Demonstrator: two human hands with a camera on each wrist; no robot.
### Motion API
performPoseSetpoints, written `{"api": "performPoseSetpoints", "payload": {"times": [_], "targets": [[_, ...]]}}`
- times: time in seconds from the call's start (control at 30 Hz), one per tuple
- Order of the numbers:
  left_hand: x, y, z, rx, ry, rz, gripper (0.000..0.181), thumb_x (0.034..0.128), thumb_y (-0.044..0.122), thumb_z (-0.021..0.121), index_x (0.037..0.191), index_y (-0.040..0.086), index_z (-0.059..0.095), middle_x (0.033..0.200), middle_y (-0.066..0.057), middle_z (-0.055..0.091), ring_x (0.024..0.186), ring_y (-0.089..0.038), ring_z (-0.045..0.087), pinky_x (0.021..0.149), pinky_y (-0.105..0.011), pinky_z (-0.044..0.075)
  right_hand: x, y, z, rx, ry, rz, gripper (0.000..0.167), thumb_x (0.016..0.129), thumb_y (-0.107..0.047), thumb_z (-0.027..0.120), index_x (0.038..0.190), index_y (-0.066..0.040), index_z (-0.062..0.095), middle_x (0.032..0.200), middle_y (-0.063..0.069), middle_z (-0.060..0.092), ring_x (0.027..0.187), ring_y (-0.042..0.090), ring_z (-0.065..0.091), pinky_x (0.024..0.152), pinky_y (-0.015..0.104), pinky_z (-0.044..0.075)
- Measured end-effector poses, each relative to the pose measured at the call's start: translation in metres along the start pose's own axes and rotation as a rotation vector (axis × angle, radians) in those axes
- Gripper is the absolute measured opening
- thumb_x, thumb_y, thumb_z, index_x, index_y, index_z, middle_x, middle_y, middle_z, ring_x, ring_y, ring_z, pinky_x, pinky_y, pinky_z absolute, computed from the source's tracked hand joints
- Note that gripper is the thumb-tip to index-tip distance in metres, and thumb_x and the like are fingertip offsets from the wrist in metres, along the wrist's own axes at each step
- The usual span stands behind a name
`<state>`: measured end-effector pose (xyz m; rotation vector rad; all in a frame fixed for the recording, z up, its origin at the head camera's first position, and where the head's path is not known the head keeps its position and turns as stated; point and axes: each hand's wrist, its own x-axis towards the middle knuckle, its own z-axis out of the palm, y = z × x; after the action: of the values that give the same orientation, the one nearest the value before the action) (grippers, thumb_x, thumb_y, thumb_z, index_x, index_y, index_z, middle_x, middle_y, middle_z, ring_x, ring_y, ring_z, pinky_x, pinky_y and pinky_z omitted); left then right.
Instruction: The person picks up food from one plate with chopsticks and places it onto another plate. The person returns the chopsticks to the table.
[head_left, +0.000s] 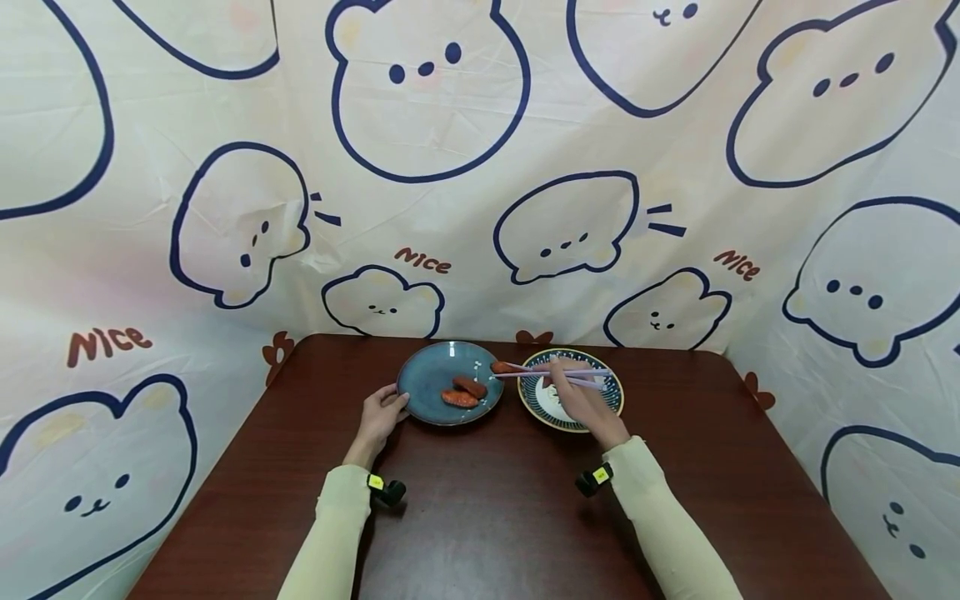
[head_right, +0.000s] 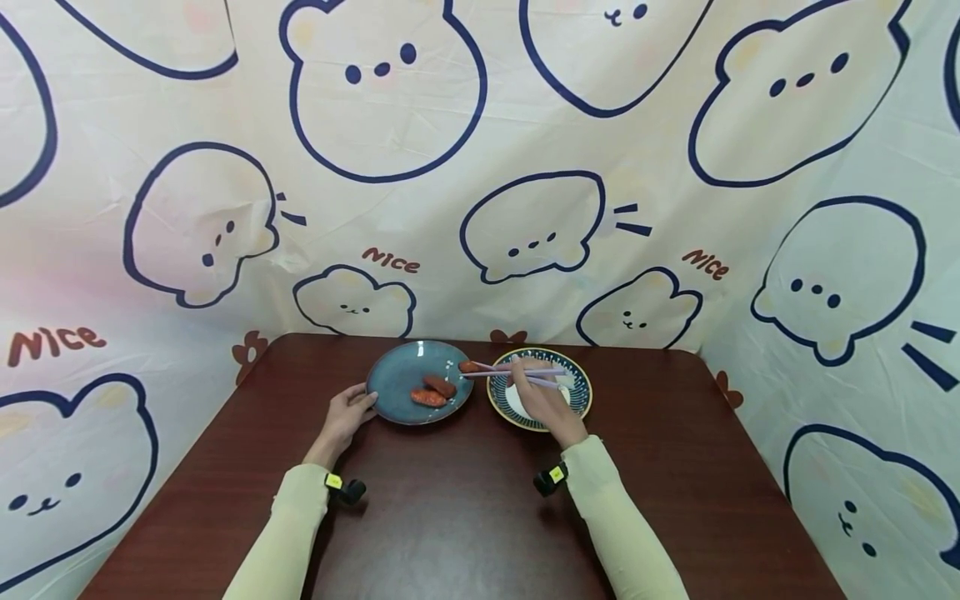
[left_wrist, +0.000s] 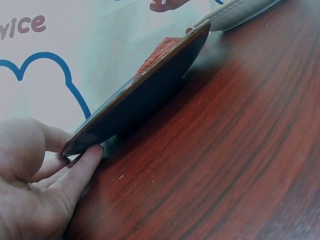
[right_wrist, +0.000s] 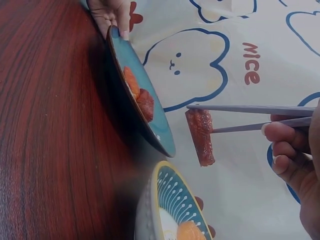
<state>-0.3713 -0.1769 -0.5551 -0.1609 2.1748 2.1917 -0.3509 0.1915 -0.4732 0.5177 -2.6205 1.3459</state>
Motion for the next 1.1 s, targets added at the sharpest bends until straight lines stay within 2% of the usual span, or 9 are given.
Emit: {"api": "performPoseSetpoints", "payload": {"times": [0.13, 0.23, 0.3, 0.37, 0.53, 0.6, 0.7, 0.8, 1.1], "targets": [[-0.001, 0.000, 0.000, -0.001, -0.003, -0.006, 0.051, 0.1073, 0.009, 0.053, 0.153, -0.006, 0.036, 0.147, -0.032, 0.047, 0.133, -0.044, 0.052, 0.108, -0.044, 0.053, 0.003, 0.001, 0.004, 0.004, -0.042, 0.072, 0.063, 0.109, -0.057, 0.026, 0.121, -0.019, 0.076, 0.103, 0.004, 0.066, 0.099, 0.029, 0.057, 0.081, 0.036, 0.048], [-0.001, 0.000, 0.000, -0.002, -0.003, -0.011, 0.051, 0.1072, 0.009, 0.053, 0.153, -0.006, 0.036, 0.147, -0.032, 0.046, 0.133, -0.044, 0.052, 0.108, -0.044, 0.053, 0.004, 0.002, 0.006, 0.030, -0.089, 0.151, 0.063, 0.107, -0.060, 0.026, 0.125, -0.020, 0.071, 0.112, 0.012, 0.063, 0.109, 0.033, 0.052, 0.085, 0.036, 0.046], [-0.001, 0.000, 0.000, -0.002, -0.001, -0.012, 0.051, 0.1072, 0.009, 0.053, 0.153, -0.006, 0.035, 0.148, -0.032, 0.046, 0.133, -0.044, 0.052, 0.108, -0.045, 0.053, 0.005, 0.002, 0.008, 0.047, -0.091, 0.161, 0.062, 0.106, -0.060, 0.027, 0.125, -0.018, 0.070, 0.114, 0.015, 0.062, 0.111, 0.036, 0.051, 0.086, 0.037, 0.045], [-0.001, 0.000, 0.000, -0.003, -0.001, -0.012, 0.051, 0.1072, 0.009, 0.053, 0.153, -0.006, 0.035, 0.148, -0.032, 0.046, 0.133, -0.044, 0.052, 0.108, -0.044, 0.053, 0.006, 0.004, 0.009, 0.035, -0.052, 0.100, 0.060, 0.109, -0.055, 0.028, 0.123, -0.015, 0.071, 0.109, 0.016, 0.066, 0.106, 0.037, 0.055, 0.084, 0.036, 0.046], [-0.001, 0.001, 0.000, -0.007, -0.004, -0.006, 0.051, 0.1072, 0.008, 0.052, 0.153, -0.006, 0.036, 0.148, -0.032, 0.046, 0.133, -0.044, 0.052, 0.108, -0.044, 0.053, 0.008, 0.008, 0.012, -0.008, 0.045, -0.051, 0.055, 0.113, -0.040, 0.031, 0.117, -0.010, 0.077, 0.089, 0.008, 0.072, 0.088, 0.024, 0.061, 0.077, 0.033, 0.047], [-0.001, 0.001, 0.000, -0.007, -0.005, -0.002, 0.051, 0.1072, 0.008, 0.052, 0.153, -0.007, 0.035, 0.148, -0.032, 0.045, 0.133, -0.045, 0.052, 0.108, -0.045, 0.053, 0.009, 0.009, 0.013, -0.002, 0.053, -0.055, 0.055, 0.113, -0.040, 0.032, 0.114, -0.011, 0.078, 0.085, 0.003, 0.071, 0.087, 0.020, 0.061, 0.079, 0.034, 0.049], [-0.001, 0.001, -0.001, -0.005, -0.006, 0.001, 0.051, 0.1072, 0.008, 0.052, 0.153, -0.007, 0.035, 0.148, -0.032, 0.045, 0.133, -0.045, 0.051, 0.107, -0.045, 0.054, 0.011, 0.011, 0.014, 0.016, 0.057, -0.052, 0.057, 0.113, -0.041, 0.032, 0.101, -0.010, 0.079, 0.090, 0.005, 0.073, 0.096, 0.020, 0.064, 0.088, 0.038, 0.051], [-0.001, 0.001, 0.000, -0.002, -0.006, 0.003, 0.051, 0.1072, 0.008, 0.052, 0.153, -0.007, 0.035, 0.148, -0.032, 0.045, 0.133, -0.045, 0.052, 0.106, -0.044, 0.054, 0.012, 0.012, 0.015, 0.020, 0.058, -0.060, 0.058, 0.112, -0.041, 0.032, 0.098, -0.009, 0.078, 0.092, 0.010, 0.074, 0.097, 0.022, 0.065, 0.091, 0.042, 0.052], [-0.002, 0.002, 0.000, 0.004, -0.006, 0.008, 0.051, 0.1071, 0.008, 0.052, 0.153, -0.007, 0.036, 0.148, -0.032, 0.046, 0.132, -0.045, 0.052, 0.106, -0.044, 0.055, 0.014, 0.012, 0.020, 0.016, 0.040, -0.056, 0.058, 0.112, -0.044, 0.031, 0.114, -0.009, 0.078, 0.095, 0.018, 0.073, 0.093, 0.027, 0.065, 0.083, 0.036, 0.051]]}}
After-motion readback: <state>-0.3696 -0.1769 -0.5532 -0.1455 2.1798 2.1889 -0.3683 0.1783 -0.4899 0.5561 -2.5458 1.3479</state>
